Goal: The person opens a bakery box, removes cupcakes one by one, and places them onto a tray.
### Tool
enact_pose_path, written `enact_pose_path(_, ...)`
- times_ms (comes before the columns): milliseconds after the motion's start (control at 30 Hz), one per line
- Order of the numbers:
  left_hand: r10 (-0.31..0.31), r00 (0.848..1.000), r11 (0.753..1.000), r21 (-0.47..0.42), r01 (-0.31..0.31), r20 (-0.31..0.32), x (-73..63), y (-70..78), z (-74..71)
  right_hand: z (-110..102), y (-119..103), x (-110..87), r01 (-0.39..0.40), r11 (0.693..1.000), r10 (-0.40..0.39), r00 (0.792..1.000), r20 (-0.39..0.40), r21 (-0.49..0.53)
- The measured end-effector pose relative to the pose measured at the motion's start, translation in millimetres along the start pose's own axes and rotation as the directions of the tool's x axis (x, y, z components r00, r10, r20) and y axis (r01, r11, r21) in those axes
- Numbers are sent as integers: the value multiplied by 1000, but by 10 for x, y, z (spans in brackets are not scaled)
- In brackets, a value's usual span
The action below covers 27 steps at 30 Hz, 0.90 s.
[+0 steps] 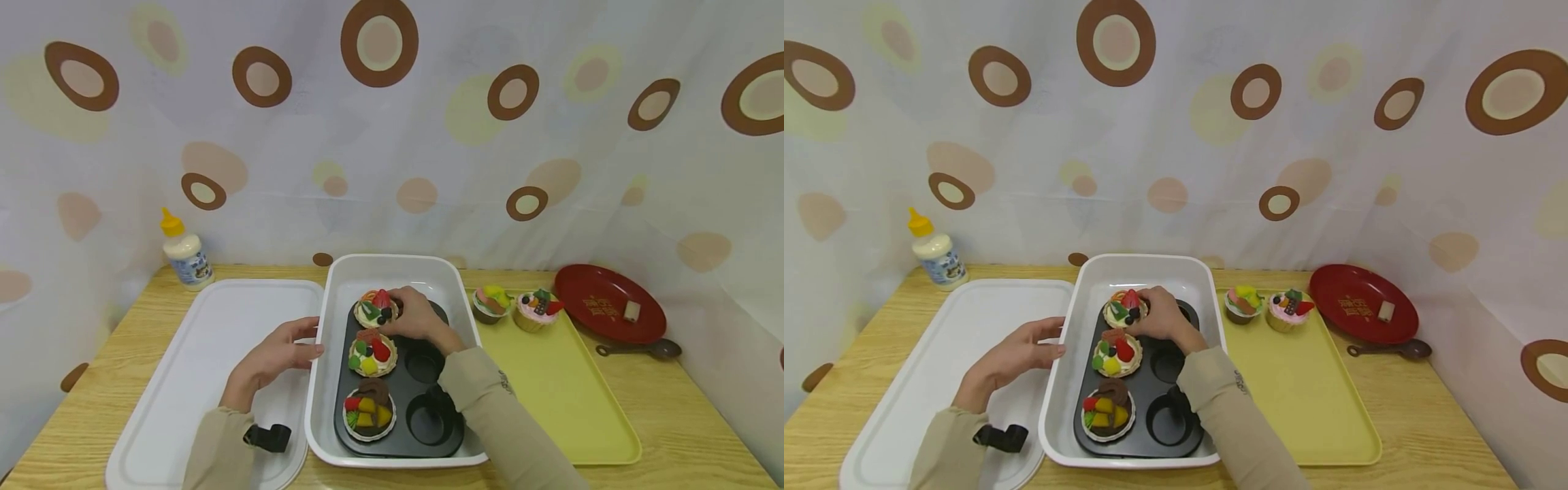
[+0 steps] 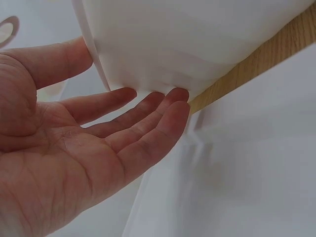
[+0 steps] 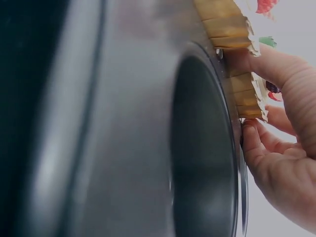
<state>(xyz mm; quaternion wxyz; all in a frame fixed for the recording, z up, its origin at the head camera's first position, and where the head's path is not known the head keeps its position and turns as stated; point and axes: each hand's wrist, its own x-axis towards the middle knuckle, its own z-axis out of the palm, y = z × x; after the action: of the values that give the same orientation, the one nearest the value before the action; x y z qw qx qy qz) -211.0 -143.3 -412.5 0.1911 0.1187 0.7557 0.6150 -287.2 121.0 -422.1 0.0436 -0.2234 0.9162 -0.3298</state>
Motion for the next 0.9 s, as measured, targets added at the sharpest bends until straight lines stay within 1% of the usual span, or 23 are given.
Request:
enact_pose_path(133, -1, 1000, 1000, -3, 1, -1, -3, 2, 5, 18, 4, 0, -16, 999, 15, 1000, -25, -36)
enact_pose_path(233, -1, 1000, 1000, -6, 1, -2, -2, 2, 8, 26, 4, 3, -13, 999, 11, 999, -35, -50)
enact_pose_path(433, -4, 1000, 1000, -3, 4, -7, 1, -1, 11, 24, -5, 6, -2, 998, 0, 999, -34, -56)
enact_pose_path(733, -9, 1000, 1000, -2, 9, -11, -4, -1, 9, 27, -12, 9, -11, 997, 8, 999, -51, -72)
enact_pose_path(900, -6, 1000, 1000, -1, 6, -8, -4, -4, 8, 26, -23, 2, -29, 998, 26, 998, -53, -59)
